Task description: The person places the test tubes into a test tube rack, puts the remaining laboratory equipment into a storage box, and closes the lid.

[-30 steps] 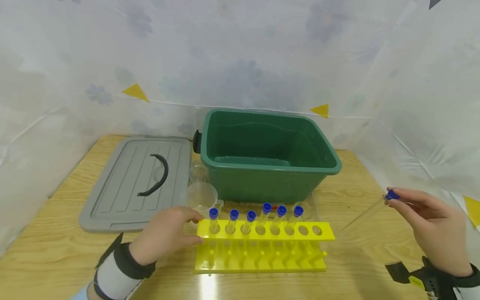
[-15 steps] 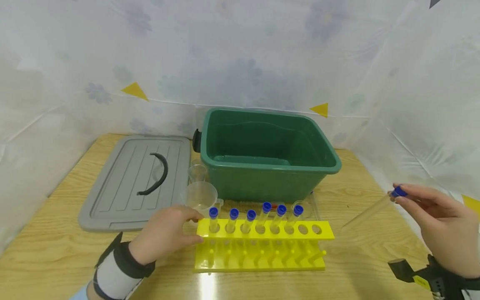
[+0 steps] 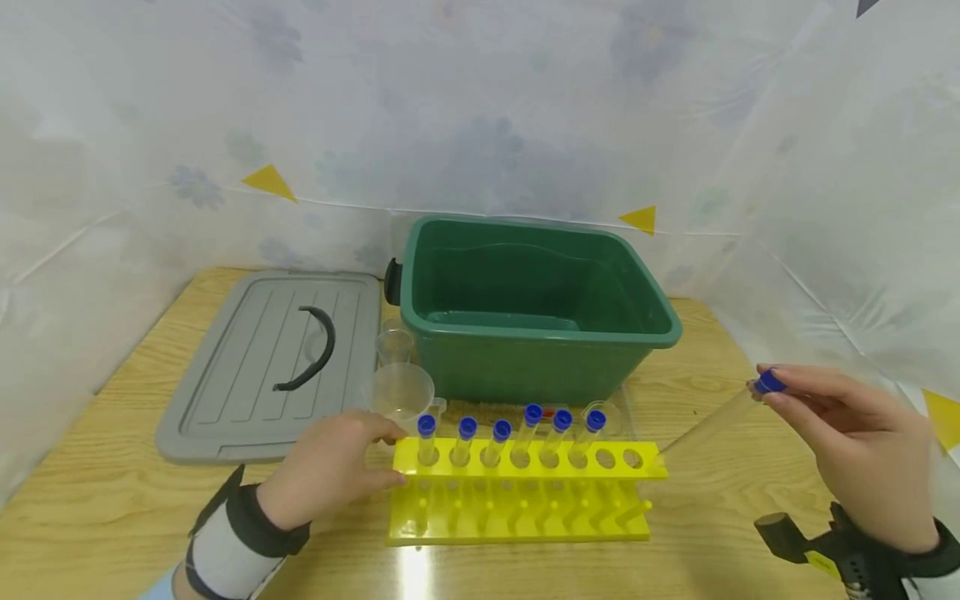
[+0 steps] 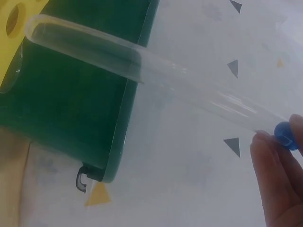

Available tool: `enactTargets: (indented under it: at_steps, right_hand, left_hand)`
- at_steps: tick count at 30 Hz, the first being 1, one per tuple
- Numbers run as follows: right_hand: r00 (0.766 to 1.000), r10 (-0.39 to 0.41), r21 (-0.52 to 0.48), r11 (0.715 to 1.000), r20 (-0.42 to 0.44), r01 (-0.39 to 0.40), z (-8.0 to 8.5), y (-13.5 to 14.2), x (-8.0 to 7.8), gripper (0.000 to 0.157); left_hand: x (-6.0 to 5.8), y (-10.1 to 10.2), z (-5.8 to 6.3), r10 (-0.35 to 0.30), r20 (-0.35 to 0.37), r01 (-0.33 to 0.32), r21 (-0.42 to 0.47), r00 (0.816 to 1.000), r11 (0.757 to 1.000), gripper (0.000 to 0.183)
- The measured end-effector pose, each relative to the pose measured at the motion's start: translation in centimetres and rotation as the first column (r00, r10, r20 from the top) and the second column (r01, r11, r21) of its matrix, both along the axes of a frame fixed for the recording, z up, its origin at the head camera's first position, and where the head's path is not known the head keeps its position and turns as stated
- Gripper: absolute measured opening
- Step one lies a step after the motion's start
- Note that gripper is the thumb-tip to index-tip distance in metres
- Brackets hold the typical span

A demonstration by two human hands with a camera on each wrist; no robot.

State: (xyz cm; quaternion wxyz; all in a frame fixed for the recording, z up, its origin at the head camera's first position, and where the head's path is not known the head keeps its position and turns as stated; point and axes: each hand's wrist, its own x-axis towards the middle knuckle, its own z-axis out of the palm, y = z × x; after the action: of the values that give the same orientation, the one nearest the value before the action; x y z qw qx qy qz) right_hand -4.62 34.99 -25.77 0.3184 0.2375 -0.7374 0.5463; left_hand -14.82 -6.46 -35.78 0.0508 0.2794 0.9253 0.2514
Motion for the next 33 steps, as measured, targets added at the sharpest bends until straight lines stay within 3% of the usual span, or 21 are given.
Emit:
enactTargets:
  at_steps: [10,21,33]
  right_hand:
    - [0.999,-0.036,0.026,0.999,0.008,0.036,-0.2,-0.9,-0.5,0.024]
    - [0.994,0.111,-0.004,0.994,0.003,-0.111,-1.2,-2.2,-1.5,0.025]
    - [0.996,0.082,0.044,0.996,0.033,-0.084,-2.0,-3.1,-1.9,0.022]
  left_hand:
    - [-0.1,0.0,-0.2,-0.020,-0.041,0.020,-0.002,0.999,1.000,0.037]
    - [0.0,-0.1,0.0,-0.017,-0.037,0.017,0.004,0.999,1.000,0.037]
    - [0.0,0.0,0.0,-0.009,-0.015,0.009,0.001,1.000,1.000,0.037]
